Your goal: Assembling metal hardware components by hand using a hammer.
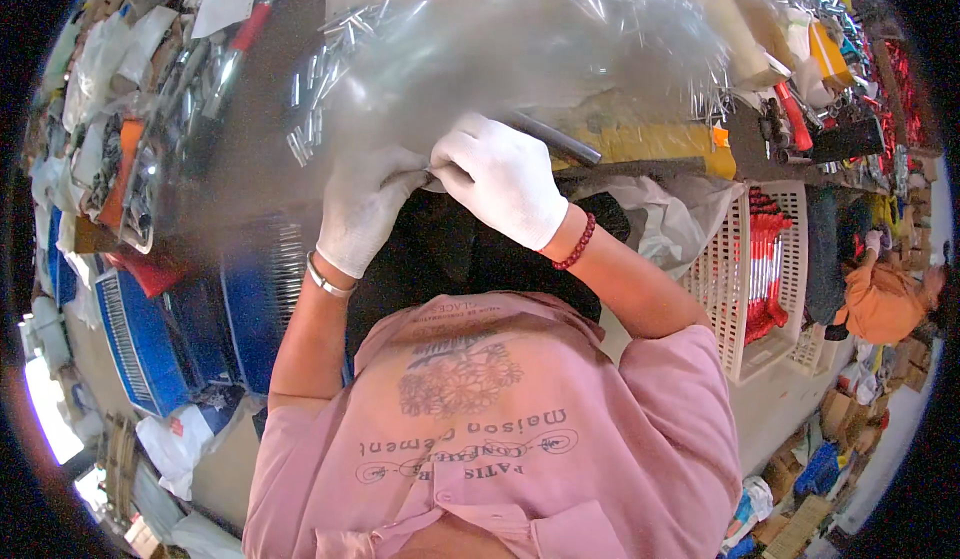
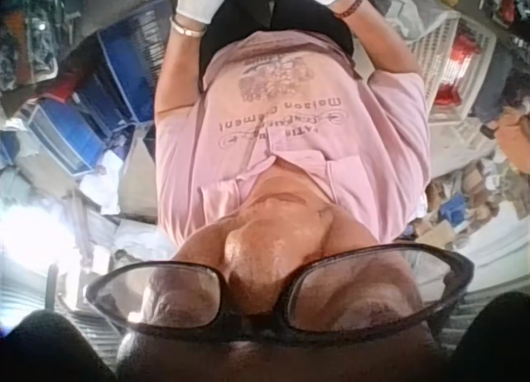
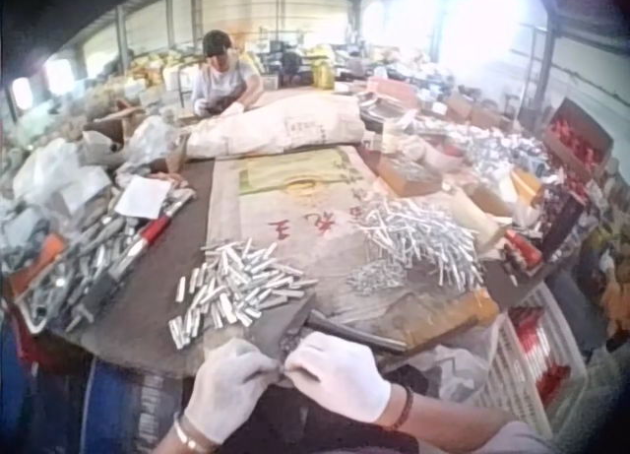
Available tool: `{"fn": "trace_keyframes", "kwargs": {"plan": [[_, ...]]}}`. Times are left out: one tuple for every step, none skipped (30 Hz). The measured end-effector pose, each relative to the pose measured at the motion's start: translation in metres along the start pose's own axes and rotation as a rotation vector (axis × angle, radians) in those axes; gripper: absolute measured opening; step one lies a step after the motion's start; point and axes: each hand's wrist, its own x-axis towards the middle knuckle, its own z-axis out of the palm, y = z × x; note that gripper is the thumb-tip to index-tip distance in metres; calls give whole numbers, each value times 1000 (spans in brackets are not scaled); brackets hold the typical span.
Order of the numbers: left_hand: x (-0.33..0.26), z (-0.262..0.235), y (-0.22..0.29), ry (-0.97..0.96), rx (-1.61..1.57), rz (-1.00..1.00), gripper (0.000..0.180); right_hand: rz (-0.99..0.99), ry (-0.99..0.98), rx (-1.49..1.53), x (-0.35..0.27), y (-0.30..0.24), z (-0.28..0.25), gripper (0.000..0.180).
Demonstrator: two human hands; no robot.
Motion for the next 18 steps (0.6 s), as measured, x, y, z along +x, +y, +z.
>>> {"fn": "trace_keyframes", "kwargs": {"plan": [[0,0,0,6,3,8,10,-11,3,-5,0,0,0,12],[0,0,0,12,6,15,10,-12,1,-5,0,-1,0,12],[0,0,-1,14,4,14,10,-3,4,-2,-1,-1,1,12],[0,0,-1,13,5,18,10,4,10,1,-2,-1,1,13],[0,1,-1,11,7,22,10,3,10,2,-2,-1,1,13],[0,1,-1,11,7,22,10,2,9,0,-1,0,2,11],[0,1,-1,13,12,22,10,4,7,-2,-2,0,3,10],[0,1,-1,14,16,22,10,6,7,-2,-2,0,2,10],[0,2,-2,11,15,22,10,6,-24,-42,-1,0,-1,9],[0,2,-2,12,-3,18,9,3,-55,-80,1,-2,-4,7],[0,1,-3,13,-22,15,9,4,-55,-79,3,-4,-12,7],[0,1,-4,12,-21,14,9,-12,-95,-153,6,-6,-23,10],[0,2,-4,14,-4,21,10,-27,-133,-228,5,-5,-32,14],[0,3,-4,17,13,29,10,-2,-97,-306,5,2,-37,20],[1,2,-3,16,13,30,10,27,-97,-395,7,9,-43,27],[1,2,-2,5,-2,9,10,78,-134,-438,6,17,-47,30],[2,2,-2,-7,-16,-10,11,130,-170,-480,4,25,-49,33],[3,2,-1,-11,-18,-7,11,160,-180,-458,0,35,-48,33]]}}
